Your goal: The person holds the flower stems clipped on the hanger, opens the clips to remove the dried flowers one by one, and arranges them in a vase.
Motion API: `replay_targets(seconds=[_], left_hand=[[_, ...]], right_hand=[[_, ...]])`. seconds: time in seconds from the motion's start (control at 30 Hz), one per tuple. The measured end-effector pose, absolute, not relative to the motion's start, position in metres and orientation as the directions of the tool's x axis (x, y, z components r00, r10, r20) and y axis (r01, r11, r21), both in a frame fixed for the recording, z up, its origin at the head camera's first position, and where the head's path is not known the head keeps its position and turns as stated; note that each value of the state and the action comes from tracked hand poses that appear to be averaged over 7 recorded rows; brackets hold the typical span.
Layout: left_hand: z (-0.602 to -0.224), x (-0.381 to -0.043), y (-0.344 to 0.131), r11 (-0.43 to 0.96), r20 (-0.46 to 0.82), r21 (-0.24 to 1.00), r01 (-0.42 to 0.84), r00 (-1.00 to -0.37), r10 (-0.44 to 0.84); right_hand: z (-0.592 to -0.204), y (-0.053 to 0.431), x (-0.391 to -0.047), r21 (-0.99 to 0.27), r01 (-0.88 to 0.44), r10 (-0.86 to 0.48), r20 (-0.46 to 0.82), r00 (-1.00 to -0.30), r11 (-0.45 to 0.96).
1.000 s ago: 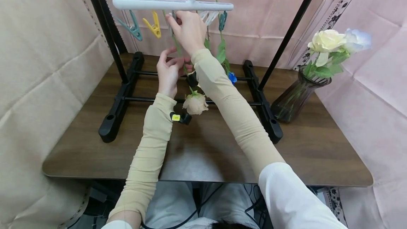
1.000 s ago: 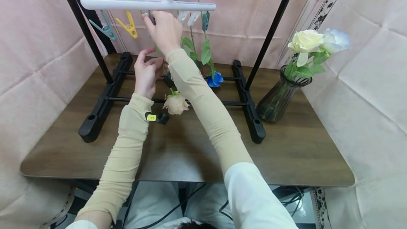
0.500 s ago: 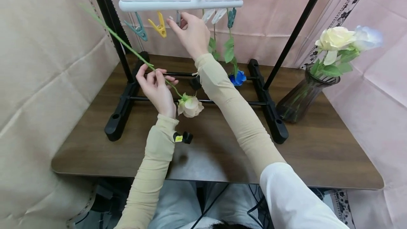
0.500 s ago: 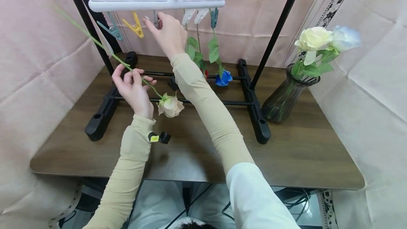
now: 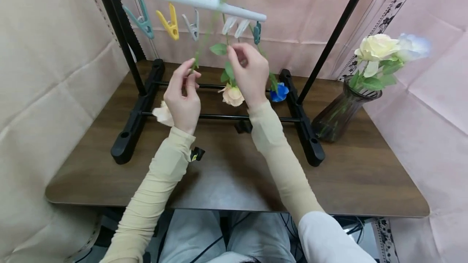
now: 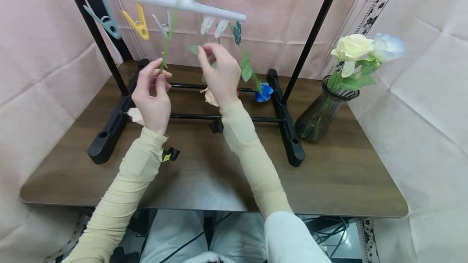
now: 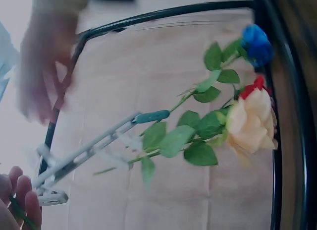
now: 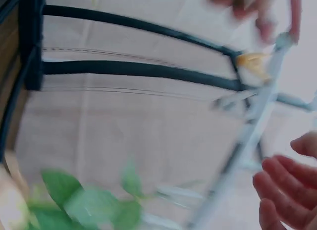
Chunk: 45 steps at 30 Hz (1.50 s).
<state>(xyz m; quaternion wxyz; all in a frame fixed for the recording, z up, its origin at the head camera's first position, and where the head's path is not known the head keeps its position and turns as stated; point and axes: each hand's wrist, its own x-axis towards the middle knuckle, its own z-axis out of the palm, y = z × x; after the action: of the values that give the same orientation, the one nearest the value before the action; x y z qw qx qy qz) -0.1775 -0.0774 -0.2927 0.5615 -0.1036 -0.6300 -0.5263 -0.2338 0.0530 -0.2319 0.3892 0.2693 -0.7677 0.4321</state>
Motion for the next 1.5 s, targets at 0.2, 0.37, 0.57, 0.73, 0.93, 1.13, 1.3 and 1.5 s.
replay_targets(seconds=[0.2, 0.37, 0.57, 0.73, 0.93, 1.13, 1.3, 1.5], left_hand=[[-0.295, -0.184, -0.068, 0.664, 0.918, 0.396, 0.635, -0.302, -0.259], [-0.299, -0.187, -0.058, 0.728, 0.931, 0.340, 0.595, -0.321, -0.173], [-0.311, -0.188, -0.051, 0.796, 0.941, 0.236, 0.558, -0.337, -0.044], [-0.319, -0.189, -0.047, 0.819, 0.931, 0.142, 0.557, -0.356, 0.081], [-0.329, -0.191, -0.036, 0.815, 0.902, 0.127, 0.565, -0.407, 0.142], [-0.334, -0.194, -0.023, 0.812, 0.895, 0.110, 0.573, -0.412, 0.169], [-0.331, -0.197, -0.013, 0.767, 0.903, 0.115, 0.631, -0.388, 0.183], [-0.327, -0.200, 0.004, 0.541, 0.964, 0.037, 0.841, -0.173, 0.202]], right_hand=[[-0.233, 0.085, -0.177, -0.047, -0.902, -0.258, 0.951, -0.172, 0.429], [-0.232, 0.098, -0.166, 0.069, -0.833, -0.397, 0.899, -0.187, 0.548], [-0.261, 0.111, -0.185, 0.010, -0.693, -0.404, 0.818, -0.409, 0.721], [-0.284, 0.117, -0.192, 0.076, -0.632, -0.439, 0.783, -0.440, 0.771], [-0.298, 0.125, -0.199, 0.113, -0.610, -0.490, 0.715, -0.498, 0.784], [-0.305, 0.135, -0.200, 0.145, -0.603, -0.512, 0.701, -0.497, 0.784], [-0.299, 0.149, -0.201, 0.175, -0.582, -0.505, 0.722, -0.473, 0.794], [-0.275, 0.177, -0.209, 0.178, -0.541, -0.432, 0.813, -0.389, 0.822]])
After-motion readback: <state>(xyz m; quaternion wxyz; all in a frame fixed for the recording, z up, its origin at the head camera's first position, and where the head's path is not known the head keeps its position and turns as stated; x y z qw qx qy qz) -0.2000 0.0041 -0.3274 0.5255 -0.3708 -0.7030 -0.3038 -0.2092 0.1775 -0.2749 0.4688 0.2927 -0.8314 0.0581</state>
